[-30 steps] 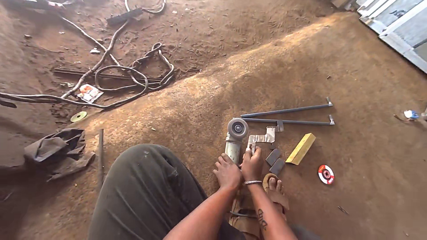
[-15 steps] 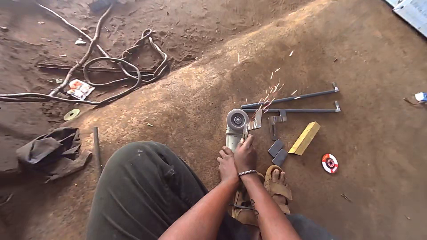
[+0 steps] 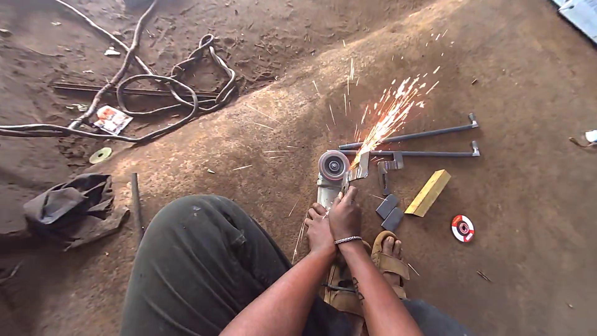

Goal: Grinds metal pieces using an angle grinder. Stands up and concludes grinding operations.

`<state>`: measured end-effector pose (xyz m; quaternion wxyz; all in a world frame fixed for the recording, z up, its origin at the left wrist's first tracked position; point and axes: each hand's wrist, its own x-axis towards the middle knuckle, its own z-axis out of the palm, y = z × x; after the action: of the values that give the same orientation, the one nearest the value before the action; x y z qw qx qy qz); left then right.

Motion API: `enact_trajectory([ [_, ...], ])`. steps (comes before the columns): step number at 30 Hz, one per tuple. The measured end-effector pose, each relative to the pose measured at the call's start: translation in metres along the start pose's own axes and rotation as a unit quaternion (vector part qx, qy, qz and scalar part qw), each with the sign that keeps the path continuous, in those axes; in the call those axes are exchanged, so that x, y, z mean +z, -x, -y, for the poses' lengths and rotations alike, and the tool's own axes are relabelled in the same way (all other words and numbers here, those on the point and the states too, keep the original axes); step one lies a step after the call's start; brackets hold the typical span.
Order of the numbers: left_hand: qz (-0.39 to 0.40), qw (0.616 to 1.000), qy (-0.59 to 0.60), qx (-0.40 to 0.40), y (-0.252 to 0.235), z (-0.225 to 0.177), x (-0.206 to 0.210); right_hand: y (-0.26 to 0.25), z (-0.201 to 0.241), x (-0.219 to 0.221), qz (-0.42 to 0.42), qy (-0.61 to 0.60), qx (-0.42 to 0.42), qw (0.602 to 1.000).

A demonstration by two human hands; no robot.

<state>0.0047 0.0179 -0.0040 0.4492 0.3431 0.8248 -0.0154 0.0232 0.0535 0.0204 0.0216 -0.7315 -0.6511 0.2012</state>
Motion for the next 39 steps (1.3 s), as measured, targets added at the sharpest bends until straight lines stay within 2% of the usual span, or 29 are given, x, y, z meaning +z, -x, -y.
enact_trajectory([
  [9,0.032,0.999,0.035,0.006,-0.002,0.001,0.000,-0.002,0.001,-0.007,0.014,0.014,-0.003,1.000],
  [21,0.021,1.000,-0.004,0.006,-0.002,-0.004,0.001,-0.006,-0.002,-0.012,0.027,0.009,0.003,1.000],
  [33,0.018,0.999,0.028,-0.012,0.003,-0.008,-0.007,-0.007,0.003,-0.034,0.051,-0.002,0.003,0.999],
  [39,0.010,1.000,-0.003,0.007,-0.002,-0.006,0.000,-0.008,0.015,-0.046,0.067,0.015,-0.002,0.998],
])
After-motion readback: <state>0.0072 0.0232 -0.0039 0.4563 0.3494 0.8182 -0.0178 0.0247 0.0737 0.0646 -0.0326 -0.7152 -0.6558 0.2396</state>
